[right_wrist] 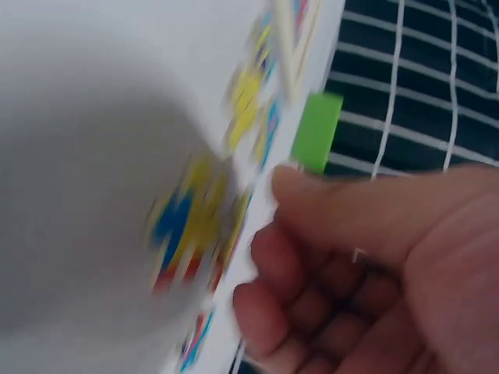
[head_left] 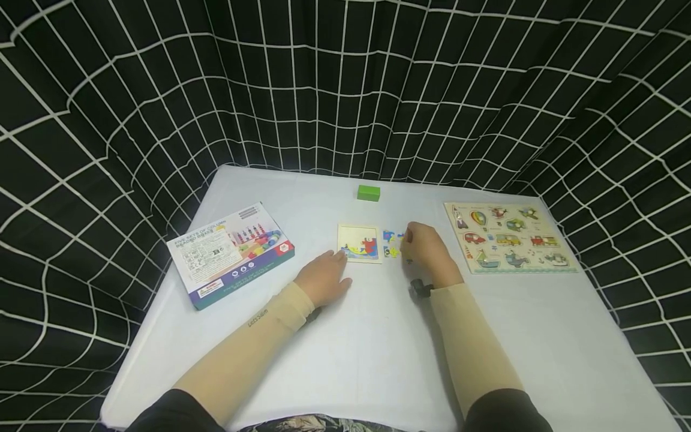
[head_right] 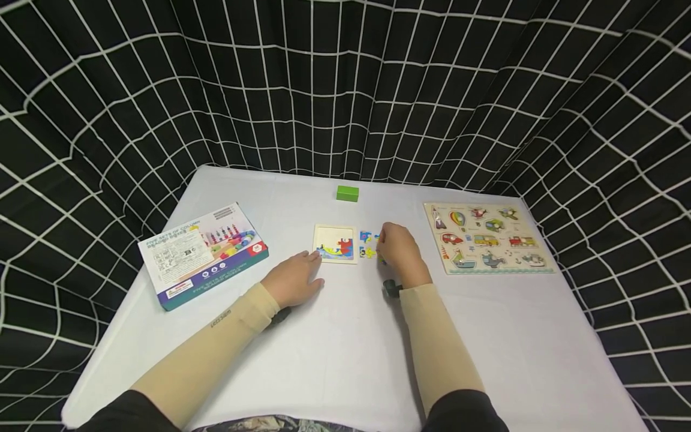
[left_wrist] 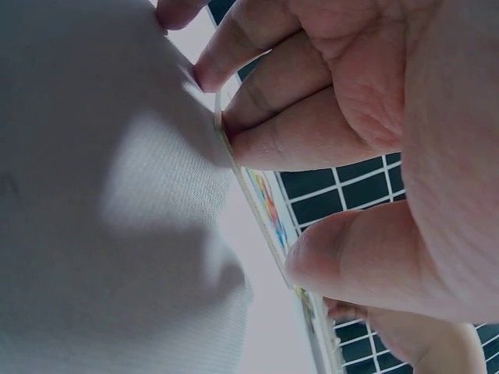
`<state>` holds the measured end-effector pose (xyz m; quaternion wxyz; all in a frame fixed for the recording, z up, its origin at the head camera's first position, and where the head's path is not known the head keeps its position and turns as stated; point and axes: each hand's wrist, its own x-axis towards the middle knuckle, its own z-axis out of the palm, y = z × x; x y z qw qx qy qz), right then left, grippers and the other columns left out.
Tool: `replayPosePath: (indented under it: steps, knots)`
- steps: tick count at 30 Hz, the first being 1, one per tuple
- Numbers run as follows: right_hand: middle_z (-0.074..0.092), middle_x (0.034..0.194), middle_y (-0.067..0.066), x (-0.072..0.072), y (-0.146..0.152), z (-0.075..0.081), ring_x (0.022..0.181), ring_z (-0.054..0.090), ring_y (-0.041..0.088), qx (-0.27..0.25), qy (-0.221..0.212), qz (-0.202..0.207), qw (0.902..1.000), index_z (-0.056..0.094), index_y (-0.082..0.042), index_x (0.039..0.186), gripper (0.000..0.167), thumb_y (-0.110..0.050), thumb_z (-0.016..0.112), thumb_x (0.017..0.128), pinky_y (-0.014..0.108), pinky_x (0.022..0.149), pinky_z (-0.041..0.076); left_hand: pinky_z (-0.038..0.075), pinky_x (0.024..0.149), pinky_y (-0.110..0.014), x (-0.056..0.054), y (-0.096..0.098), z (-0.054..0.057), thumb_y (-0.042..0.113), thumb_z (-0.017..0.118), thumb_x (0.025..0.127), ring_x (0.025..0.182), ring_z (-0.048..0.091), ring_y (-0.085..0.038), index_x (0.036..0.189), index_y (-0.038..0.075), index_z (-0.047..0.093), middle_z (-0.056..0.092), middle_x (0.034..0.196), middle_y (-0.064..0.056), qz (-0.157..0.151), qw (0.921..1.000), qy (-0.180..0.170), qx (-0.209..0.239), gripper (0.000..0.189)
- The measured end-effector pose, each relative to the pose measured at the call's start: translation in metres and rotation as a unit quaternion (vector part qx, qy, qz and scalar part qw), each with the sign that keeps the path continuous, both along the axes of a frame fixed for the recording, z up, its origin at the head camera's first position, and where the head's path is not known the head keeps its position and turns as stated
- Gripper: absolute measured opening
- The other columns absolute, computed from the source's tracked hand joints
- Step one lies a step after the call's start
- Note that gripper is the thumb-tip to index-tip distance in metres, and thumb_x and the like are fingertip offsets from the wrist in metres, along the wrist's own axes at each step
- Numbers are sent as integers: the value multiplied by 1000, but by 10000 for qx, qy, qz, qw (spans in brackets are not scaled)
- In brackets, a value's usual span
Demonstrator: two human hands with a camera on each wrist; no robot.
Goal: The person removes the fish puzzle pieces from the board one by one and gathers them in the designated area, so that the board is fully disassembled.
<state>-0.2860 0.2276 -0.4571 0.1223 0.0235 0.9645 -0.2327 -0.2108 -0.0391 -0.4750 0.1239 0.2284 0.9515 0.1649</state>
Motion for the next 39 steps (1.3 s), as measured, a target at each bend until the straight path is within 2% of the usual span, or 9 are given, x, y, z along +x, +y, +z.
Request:
replayPosePath:
  steps: [2,4,8,11,15,20,27,35,39]
  knots:
    - [69,106,15,-1,-12,1,96,65,30,-242,240,396,9986,69,-3,108,8,-9,71,104,43,83,61,34,135,-47,0,0,1,38,59,112,161,40,-39,160,-4,50,46,170,-18,8,10000,-8,-9,65]
    - [71,116,16,-3,-25,2,105,66,32,-400,426,911,9941,74,-2,119,18,-8,73,102,47,96,61,33,135,-46,0,0,0,38,59,112,161,40,-38,161,-4,49,46,171,-18,16,10000,4,-40,65]
    - [71,126,16,-10,-47,1,114,65,31,-203,397,1599,9861,73,0,138,40,-10,79,99,49,112,56,34,134,-47,-1,1,0,38,59,112,161,40,-38,161,-4,49,46,171,-18,18,10000,32,-51,65]
    - [71,125,14,-15,-55,1,115,65,29,42,157,1666,9859,71,-1,140,44,-12,81,99,48,116,55,35,134,-47,-1,1,-1,38,59,112,161,41,-39,160,-4,50,47,170,-18,-8,10000,81,-45,64]
    - [71,127,13,-18,-57,1,124,66,31,205,32,1602,9869,74,-2,136,41,-12,82,98,48,120,52,36,134,-47,0,3,-3,38,59,112,160,42,-39,159,-4,51,48,170,-18,-29,9999,138,-31,64]
    - [71,124,14,-20,-58,3,123,67,32,332,23,1659,9856,79,-2,127,32,-12,84,96,47,119,53,36,133,-47,0,3,-1,38,60,112,160,43,-39,159,-4,51,48,169,-18,-34,9999,154,-32,64]
    - [69,113,12,-20,-58,4,105,61,28,460,-52,1903,9806,75,-3,122,28,-12,83,97,43,102,57,37,133,-47,1,2,-3,38,61,111,159,44,-38,159,-3,52,49,169,-18,4,9999,110,-22,64]
    - [67,100,8,-13,-60,1,96,61,26,202,264,1736,9843,70,-10,98,12,-8,82,97,41,90,56,36,133,-47,1,2,-4,38,60,111,160,42,-38,160,-3,51,48,170,-17,40,10000,45,-30,64]
    - [69,96,7,-7,-61,2,93,62,26,135,207,1758,9841,71,-10,96,8,-10,77,101,42,89,55,36,133,-47,0,1,-2,38,59,112,160,42,-39,160,-3,50,47,170,-18,30,10000,72,-45,65]
